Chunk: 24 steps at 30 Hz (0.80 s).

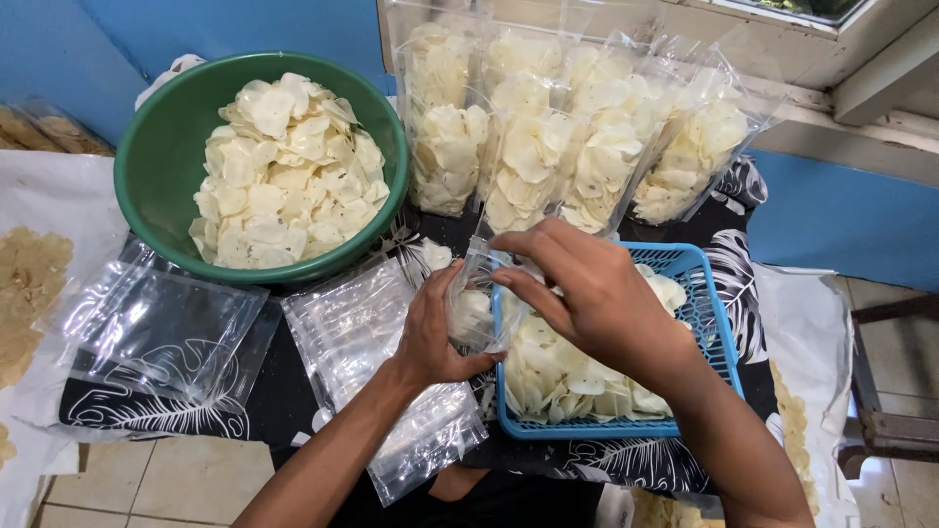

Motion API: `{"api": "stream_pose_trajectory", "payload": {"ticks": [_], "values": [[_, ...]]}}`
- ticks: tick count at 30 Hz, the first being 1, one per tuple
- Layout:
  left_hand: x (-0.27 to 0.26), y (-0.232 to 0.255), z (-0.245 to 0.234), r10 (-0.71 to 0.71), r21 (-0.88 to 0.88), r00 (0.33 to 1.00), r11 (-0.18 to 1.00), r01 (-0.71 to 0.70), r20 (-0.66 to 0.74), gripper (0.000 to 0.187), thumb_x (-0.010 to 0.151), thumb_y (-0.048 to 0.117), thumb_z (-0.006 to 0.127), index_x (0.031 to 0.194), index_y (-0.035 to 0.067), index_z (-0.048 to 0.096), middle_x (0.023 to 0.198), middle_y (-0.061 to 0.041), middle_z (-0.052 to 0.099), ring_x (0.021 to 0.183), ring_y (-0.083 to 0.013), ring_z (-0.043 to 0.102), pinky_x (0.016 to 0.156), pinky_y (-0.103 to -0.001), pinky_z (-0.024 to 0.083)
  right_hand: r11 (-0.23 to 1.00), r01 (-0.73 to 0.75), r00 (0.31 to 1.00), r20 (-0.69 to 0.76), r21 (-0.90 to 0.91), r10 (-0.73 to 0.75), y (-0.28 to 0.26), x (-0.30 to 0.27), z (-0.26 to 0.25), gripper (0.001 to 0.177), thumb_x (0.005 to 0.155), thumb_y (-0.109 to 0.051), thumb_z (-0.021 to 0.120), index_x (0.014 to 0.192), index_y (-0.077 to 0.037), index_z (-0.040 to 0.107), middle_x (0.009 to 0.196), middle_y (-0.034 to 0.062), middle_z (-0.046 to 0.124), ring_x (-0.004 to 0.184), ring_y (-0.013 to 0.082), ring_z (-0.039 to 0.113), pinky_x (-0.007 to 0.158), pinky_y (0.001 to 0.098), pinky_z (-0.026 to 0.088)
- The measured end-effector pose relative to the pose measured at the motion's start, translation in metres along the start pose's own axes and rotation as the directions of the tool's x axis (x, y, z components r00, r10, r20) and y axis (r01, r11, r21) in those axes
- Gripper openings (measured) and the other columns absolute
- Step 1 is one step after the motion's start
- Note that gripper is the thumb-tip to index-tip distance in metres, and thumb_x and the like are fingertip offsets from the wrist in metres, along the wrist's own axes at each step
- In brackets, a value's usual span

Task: Manually packaging chips into small plastic bags using a small cup as a scoop

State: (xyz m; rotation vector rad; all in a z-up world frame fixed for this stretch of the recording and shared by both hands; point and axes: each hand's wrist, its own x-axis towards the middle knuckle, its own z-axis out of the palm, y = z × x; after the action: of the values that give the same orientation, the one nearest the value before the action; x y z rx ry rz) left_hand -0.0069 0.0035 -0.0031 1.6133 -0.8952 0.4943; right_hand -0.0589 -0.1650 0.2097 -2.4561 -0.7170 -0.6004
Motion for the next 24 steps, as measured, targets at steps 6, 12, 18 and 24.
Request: {"api": "stream_pose_trajectory", "payload": {"ticks": [6, 12, 18, 24], "values": [[-0.003, 0.003, -0.003, -0.063, 0.082, 0.993, 0.995, 0.054, 0.102, 0.109, 0.073, 0.057, 0.081, 0.146, -0.007, 0.031, 0.138, -0.028, 0.053, 0.120, -0.0411, 0.063, 0.107, -0.050, 0.051, 0.999, 0.034, 0.984, 0.175, 0.019, -0.037, -0.006, 0.003, 0.001, 0.037, 0.100, -0.025, 0.059, 0.125, 0.002, 0.062, 0.106, 0.0112, 0.069, 0.084, 0.0240, 0.063, 0.075, 0.0366, 0.052], [-0.004, 0.000, -0.004, -0.065, 0.086, 0.993, 0.995, 0.056, 0.101, 0.109, 0.073, 0.057, 0.081, 0.147, -0.007, 0.031, 0.136, -0.028, 0.053, 0.117, -0.0404, 0.063, 0.106, -0.050, 0.051, 0.995, -0.005, 0.995, 0.104, 0.096, -0.005, 0.013, -0.013, -0.002, 0.027, 0.094, -0.013, 0.065, 0.116, 0.002, 0.064, 0.122, 0.0148, 0.068, 0.109, 0.0288, 0.067, 0.094, 0.0402, 0.054], [-0.001, -0.001, 0.003, -0.016, -0.006, 1.000, 1.000, 0.015, -0.008, 0.109, 0.072, 0.062, 0.083, 0.141, -0.011, 0.039, 0.119, -0.029, 0.059, 0.106, -0.0491, 0.064, 0.093, -0.058, 0.052, 0.981, -0.108, 0.991, 0.101, 0.160, 0.093, 0.061, -0.034, 0.011, 0.020, 0.105, -0.020, 0.055, 0.111, -0.006, 0.068, 0.106, 0.0133, 0.071, 0.099, 0.0380, 0.069, 0.085, 0.0485, 0.056], [-0.002, -0.006, 0.005, -0.024, -0.016, 1.000, 1.000, 0.024, -0.009, 0.107, 0.073, 0.059, 0.083, 0.141, -0.010, 0.039, 0.119, -0.027, 0.060, 0.107, -0.0479, 0.065, 0.094, -0.057, 0.052, 0.917, -0.396, 0.771, 0.530, -0.034, 0.353, 0.089, -0.045, 0.008, 0.035, 0.102, -0.033, 0.054, 0.104, 0.000, 0.065, 0.098, 0.0268, 0.071, 0.091, 0.0500, 0.070, 0.078, 0.0603, 0.055]]}}
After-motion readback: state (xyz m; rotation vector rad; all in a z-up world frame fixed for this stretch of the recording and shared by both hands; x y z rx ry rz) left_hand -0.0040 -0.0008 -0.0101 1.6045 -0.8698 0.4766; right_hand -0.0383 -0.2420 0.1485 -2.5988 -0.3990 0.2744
